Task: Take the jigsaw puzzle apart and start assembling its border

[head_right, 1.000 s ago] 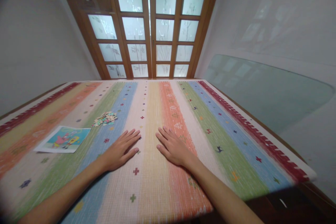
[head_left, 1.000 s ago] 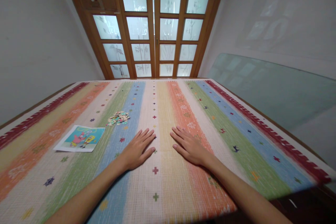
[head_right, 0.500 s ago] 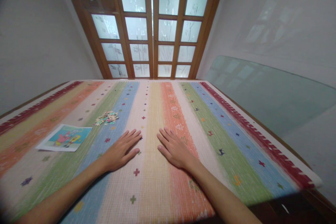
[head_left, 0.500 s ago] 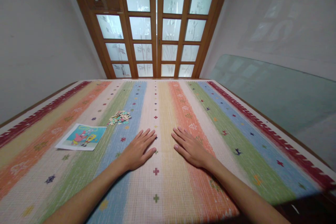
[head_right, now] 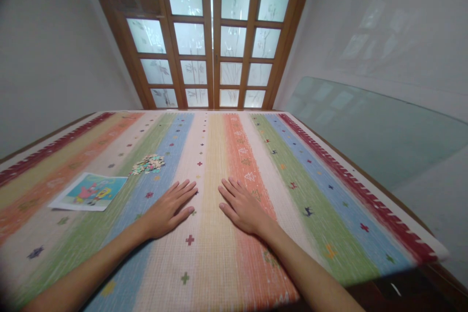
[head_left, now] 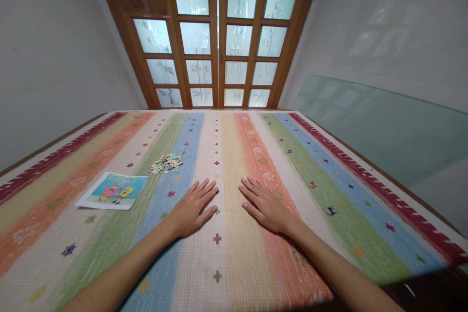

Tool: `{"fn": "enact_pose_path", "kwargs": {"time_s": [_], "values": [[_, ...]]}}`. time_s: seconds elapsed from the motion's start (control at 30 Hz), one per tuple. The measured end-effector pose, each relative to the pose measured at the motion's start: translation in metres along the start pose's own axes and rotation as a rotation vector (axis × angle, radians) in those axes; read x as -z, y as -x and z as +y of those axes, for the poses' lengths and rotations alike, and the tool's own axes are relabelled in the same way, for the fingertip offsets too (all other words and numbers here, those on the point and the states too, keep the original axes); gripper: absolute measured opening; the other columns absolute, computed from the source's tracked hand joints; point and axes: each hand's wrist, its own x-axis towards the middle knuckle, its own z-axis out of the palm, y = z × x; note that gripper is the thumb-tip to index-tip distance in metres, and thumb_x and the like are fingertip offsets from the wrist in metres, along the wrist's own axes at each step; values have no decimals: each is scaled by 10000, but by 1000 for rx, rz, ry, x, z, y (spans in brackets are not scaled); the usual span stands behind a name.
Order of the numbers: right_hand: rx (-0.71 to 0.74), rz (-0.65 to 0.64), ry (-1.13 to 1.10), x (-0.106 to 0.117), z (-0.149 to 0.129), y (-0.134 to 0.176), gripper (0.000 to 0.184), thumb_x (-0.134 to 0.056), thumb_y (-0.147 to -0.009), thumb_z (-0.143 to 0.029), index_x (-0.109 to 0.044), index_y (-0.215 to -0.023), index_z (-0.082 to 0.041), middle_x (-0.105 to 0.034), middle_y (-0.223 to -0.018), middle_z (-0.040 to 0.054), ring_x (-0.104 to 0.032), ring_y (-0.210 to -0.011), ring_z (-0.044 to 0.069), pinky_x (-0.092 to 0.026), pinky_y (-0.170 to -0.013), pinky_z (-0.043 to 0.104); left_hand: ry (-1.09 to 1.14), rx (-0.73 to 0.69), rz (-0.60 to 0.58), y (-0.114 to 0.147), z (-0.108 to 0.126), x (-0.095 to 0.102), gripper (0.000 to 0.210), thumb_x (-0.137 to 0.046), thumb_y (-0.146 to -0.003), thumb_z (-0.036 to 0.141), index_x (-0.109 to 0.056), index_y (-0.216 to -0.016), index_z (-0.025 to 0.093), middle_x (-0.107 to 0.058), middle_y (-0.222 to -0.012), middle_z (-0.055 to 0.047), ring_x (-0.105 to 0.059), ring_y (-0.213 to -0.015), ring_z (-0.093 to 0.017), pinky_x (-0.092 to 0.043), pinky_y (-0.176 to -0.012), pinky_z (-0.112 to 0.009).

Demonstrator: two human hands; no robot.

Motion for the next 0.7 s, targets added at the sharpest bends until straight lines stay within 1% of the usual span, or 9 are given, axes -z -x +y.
{"fn": "enact_pose_path", "kwargs": {"time_s": [0.33,0.47,0.7], "values": [[1,-24,10,2,-1,-1,538,-383,-1089,-426,-474,-1558,-179,-380,-1639,122,-292,-1547,300,-277,-1258,570,14,5,-5,0,1,1,575,-363,-1086,507,-412,-1577,212,-368,-1647,-98,-282,-1556,-281,-242,-1273,-544],[-2,-19,4,2,-1,0,539,-392,-1085,-416,-474,-1557,-170,-376,-1637,134,-286,-1548,310,-272,-1254,591,18,5,-7,-1,1,2,573,-361,-1087,499,-404,-1581,212,-368,-1648,-96,-278,-1557,-279,-242,-1274,-542],[-6,-22,2,2,-2,-1,537,-396,-1084,-408,-478,-1554,-163,-369,-1642,130,-272,-1553,310,-266,-1259,581,14,11,-13,0,1,1,576,-370,-1085,495,-408,-1579,201,-371,-1648,-103,-278,-1557,-282,-237,-1278,-532]]}}
